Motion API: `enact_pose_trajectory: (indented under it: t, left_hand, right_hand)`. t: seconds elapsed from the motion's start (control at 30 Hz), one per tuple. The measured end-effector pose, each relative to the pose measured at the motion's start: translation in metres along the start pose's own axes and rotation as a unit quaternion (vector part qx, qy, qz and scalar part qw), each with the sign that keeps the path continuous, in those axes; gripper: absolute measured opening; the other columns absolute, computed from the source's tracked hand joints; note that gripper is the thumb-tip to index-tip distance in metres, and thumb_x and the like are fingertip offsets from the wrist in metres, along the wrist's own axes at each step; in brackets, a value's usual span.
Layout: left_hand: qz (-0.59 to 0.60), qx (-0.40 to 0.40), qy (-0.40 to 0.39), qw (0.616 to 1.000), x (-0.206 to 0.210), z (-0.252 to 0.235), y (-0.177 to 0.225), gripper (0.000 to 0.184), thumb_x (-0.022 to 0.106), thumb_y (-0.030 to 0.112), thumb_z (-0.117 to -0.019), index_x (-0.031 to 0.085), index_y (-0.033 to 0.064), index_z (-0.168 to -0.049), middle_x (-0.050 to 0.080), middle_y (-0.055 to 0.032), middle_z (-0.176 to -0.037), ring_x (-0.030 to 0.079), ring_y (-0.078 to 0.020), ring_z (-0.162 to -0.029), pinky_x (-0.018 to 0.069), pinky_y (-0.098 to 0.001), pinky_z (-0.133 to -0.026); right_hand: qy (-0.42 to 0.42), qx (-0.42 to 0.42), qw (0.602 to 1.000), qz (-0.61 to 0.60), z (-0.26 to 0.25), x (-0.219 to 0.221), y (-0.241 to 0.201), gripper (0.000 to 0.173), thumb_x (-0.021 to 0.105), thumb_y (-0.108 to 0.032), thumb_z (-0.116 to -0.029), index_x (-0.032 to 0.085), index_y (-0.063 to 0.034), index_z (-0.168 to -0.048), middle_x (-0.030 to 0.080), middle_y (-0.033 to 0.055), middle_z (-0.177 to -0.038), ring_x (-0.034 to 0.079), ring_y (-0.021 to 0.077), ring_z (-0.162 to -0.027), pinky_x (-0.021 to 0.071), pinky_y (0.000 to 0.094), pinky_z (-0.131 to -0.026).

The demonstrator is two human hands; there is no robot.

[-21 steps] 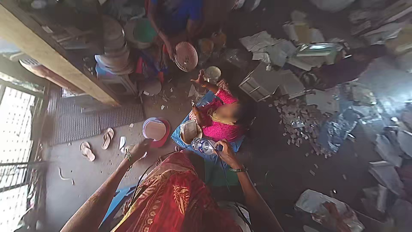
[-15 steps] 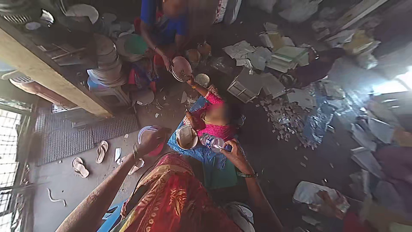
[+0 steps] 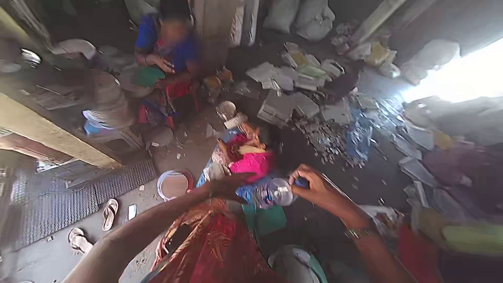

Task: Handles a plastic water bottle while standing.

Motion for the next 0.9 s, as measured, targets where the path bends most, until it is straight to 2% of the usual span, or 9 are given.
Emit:
enact_pose_trajectory:
  t: [0.03,0.13,0.27,0.4,0.57,0.63,0.77,0.83,0.9]
  left_hand:
    - [-0.021,0.002,0.04,0.999,0.006,-0.008,0.006,0.105,0.093,0.026,-0.0657,0.041,-0.0049,-0.152,0.048,-0.0249,-0.152,0.045,-0.0348,-0.143,0.0331,-0.0481,-0.12]
    - [-0.048,0.036,0.086,0.994,0.024,-0.029,0.015,0.111,0.094,0.039,-0.0635,0.042,0.0015,-0.153,0.052,-0.0209,-0.15,0.049,-0.0322,-0.14,0.0368,-0.0483,-0.119]
    - [0.003,0.061,0.074,0.995,0.03,-0.044,0.013,0.106,0.094,0.023,-0.0683,0.036,-0.0002,-0.154,0.058,-0.0216,-0.142,0.059,-0.0288,-0.13,0.0469,-0.0465,-0.111]
    - [-0.042,0.036,0.128,0.99,0.045,-0.051,0.032,0.102,0.095,0.031,-0.0651,0.046,-0.0046,-0.147,0.066,-0.0239,-0.13,0.066,-0.0308,-0.12,0.0515,-0.0482,-0.105]
    - [-0.113,-0.181,-0.018,0.977,0.073,-0.072,0.003,0.111,0.093,0.045,-0.0676,0.035,0.0092,-0.156,0.062,-0.0188,-0.137,0.063,-0.0314,-0.123,0.0497,-0.0527,-0.106]
    - [-0.136,-0.218,-0.037,0.966,0.084,-0.082,-0.01,0.115,0.091,0.049,-0.0672,0.034,0.0042,-0.156,0.062,-0.0224,-0.136,0.063,-0.035,-0.123,0.0489,-0.054,-0.106]
    - [0.014,-0.187,0.112,0.976,0.097,-0.105,-0.004,0.099,0.087,0.024,-0.0742,0.033,-0.0093,-0.15,0.059,-0.0242,-0.136,0.061,-0.0244,-0.126,0.0484,-0.0388,-0.109]
    - [0.155,-0.19,0.224,0.943,0.102,-0.116,-0.001,0.089,0.078,0.022,-0.0836,0.027,-0.0064,-0.15,0.057,-0.0144,-0.135,0.06,-0.0103,-0.121,0.0514,-0.0267,-0.103]
    - [0.098,-0.12,0.289,0.945,0.093,-0.12,0.002,0.12,0.093,0.024,-0.0639,0.019,-0.0153,-0.15,0.054,-0.02,-0.139,0.058,-0.0095,-0.125,0.0484,-0.0249,-0.107]
  right_hand:
    - [0.021,-0.047,0.999,-0.011,0.004,-0.008,-0.009,0.026,0.072,-0.032,-0.0824,0.071,-0.0071,-0.091,0.061,0.0074,-0.095,0.059,0.0132,-0.088,0.0496,0.0295,-0.076]
    - [0.058,-0.14,0.985,-0.079,0.013,-0.025,-0.015,0.026,0.072,-0.037,-0.0822,0.069,-0.0116,-0.087,0.061,-0.0004,-0.091,0.058,-0.0003,-0.077,0.049,0.0143,-0.063]
    - [0.059,-0.153,0.974,-0.155,0.024,-0.046,0.007,0.02,0.074,-0.03,-0.0855,0.069,-0.0118,-0.092,0.06,-0.0007,-0.095,0.058,-0.001,-0.074,0.0486,0.013,-0.056]
    - [0.119,-0.1,0.97,-0.185,0.04,-0.041,0.051,0.025,0.064,-0.037,-0.0954,0.067,-0.0113,-0.096,0.059,-0.002,-0.095,0.056,-0.0009,-0.071,0.0486,0.014,-0.058]
    - [0.288,-0.001,0.922,-0.259,0.052,0.005,0.111,0.039,0.038,-0.025,-0.1085,0.063,-0.0032,-0.088,0.058,-0.0023,-0.081,0.051,0.0003,-0.067,0.0438,0.0183,-0.06]
    - [0.315,0.036,0.891,-0.324,0.058,0.015,0.127,0.04,0.034,-0.02,-0.109,0.064,0.0002,-0.092,0.059,-0.0012,-0.083,0.052,0.0006,-0.068,0.0442,0.0184,-0.061]
    - [0.31,0.113,0.741,-0.585,0.072,0.02,0.169,0.041,0.025,-0.025,-0.1124,0.057,-0.0087,-0.092,0.054,-0.0058,-0.068,0.043,0.0002,-0.047,0.0381,0.0147,-0.044]
    - [0.342,0.157,0.637,-0.672,0.092,0.026,0.209,0.039,0.024,-0.028,-0.1132,0.054,-0.0112,-0.095,0.056,-0.0044,-0.072,0.048,0.0018,-0.051,0.0423,0.0152,-0.047]
    - [0.408,0.22,0.551,-0.694,0.124,0.029,0.249,0.034,0.028,-0.029,-0.113,0.055,-0.0125,-0.098,0.059,-0.0043,-0.077,0.055,0.0035,-0.059,0.0478,0.0172,-0.055]
Point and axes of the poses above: each hand's wrist, its own z-axis away from the middle knuckle, its own x-axis out of the palm, y = z × x, the point moved 4 cm from there along -z, towards the middle knuckle
